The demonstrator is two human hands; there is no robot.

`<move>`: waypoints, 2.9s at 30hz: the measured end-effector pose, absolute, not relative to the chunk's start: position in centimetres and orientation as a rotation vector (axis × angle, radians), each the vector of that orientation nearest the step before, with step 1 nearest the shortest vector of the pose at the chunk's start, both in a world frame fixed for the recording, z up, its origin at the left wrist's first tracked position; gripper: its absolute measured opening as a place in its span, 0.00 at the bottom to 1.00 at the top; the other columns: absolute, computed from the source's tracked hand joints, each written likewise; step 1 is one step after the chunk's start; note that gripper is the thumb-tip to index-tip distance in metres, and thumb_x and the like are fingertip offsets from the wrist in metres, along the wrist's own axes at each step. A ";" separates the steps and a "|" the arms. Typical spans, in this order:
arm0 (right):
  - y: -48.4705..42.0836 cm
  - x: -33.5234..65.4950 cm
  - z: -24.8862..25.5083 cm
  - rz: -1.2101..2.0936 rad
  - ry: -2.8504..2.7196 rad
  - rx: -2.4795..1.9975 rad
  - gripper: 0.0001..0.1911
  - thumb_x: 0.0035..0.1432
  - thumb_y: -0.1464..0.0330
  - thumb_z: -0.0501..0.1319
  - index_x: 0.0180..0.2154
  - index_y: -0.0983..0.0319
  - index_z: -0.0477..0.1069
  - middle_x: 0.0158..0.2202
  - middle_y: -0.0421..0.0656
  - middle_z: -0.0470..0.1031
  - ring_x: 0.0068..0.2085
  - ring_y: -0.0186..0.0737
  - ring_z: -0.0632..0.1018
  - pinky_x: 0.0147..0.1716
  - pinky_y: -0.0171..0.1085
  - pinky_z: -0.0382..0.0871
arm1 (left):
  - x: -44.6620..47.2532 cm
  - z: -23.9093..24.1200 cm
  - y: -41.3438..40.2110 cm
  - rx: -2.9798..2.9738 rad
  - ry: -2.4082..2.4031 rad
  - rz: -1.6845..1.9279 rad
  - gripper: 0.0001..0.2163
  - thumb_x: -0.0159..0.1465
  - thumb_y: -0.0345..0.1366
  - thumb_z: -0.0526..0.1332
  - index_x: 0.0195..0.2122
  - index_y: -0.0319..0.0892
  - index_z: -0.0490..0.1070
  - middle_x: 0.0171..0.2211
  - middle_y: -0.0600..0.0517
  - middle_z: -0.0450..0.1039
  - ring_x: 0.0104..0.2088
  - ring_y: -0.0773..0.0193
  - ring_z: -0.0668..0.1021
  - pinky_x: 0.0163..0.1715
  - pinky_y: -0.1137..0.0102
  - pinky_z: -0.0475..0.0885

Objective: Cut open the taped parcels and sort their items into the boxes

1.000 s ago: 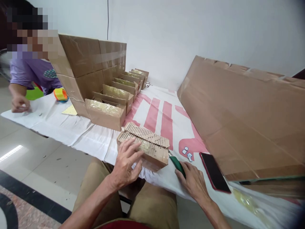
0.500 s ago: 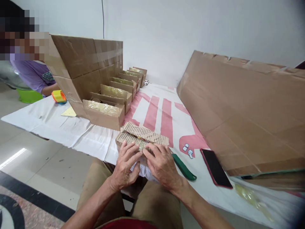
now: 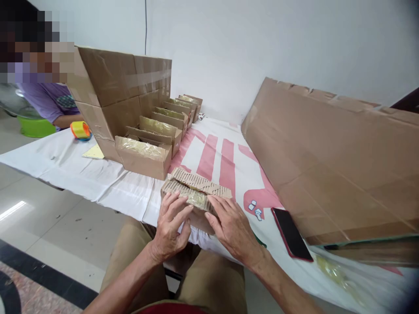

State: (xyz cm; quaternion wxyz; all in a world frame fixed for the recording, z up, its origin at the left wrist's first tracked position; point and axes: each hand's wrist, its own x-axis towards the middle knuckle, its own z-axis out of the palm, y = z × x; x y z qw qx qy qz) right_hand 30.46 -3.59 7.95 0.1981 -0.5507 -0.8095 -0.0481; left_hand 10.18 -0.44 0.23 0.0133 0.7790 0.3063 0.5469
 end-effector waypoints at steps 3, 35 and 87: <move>-3.1 29.4 8.0 -0.322 -2.333 -1.729 0.18 0.71 0.67 0.56 0.58 0.69 0.71 0.53 0.56 0.80 0.51 0.57 0.77 0.50 0.53 0.70 | 10.3 0.1 -0.4 2.414 1.008 1.718 0.18 0.62 0.22 0.59 0.51 0.44 0.74 0.52 0.44 0.78 0.63 0.49 0.72 0.64 0.48 0.69; -1.5 30.8 10.5 0.286 -2.281 -1.595 0.23 0.75 0.60 0.47 0.57 0.62 0.74 0.61 0.53 0.76 0.61 0.53 0.78 0.56 0.51 0.77 | 6.3 0.5 2.6 1.901 0.927 1.649 0.14 0.54 0.19 0.55 0.35 0.46 0.69 0.38 0.50 0.82 0.56 0.55 0.80 0.54 0.58 0.76; 1.2 36.8 12.2 0.634 -0.601 -1.018 0.26 0.32 0.62 0.76 0.36 0.59 0.73 0.32 0.41 0.79 0.28 0.39 0.76 0.26 0.39 0.71 | 5.4 -3.5 0.7 1.687 1.330 1.565 0.28 0.67 0.34 0.61 0.68 0.50 0.58 0.67 0.39 0.63 0.67 0.48 0.69 0.62 0.51 0.71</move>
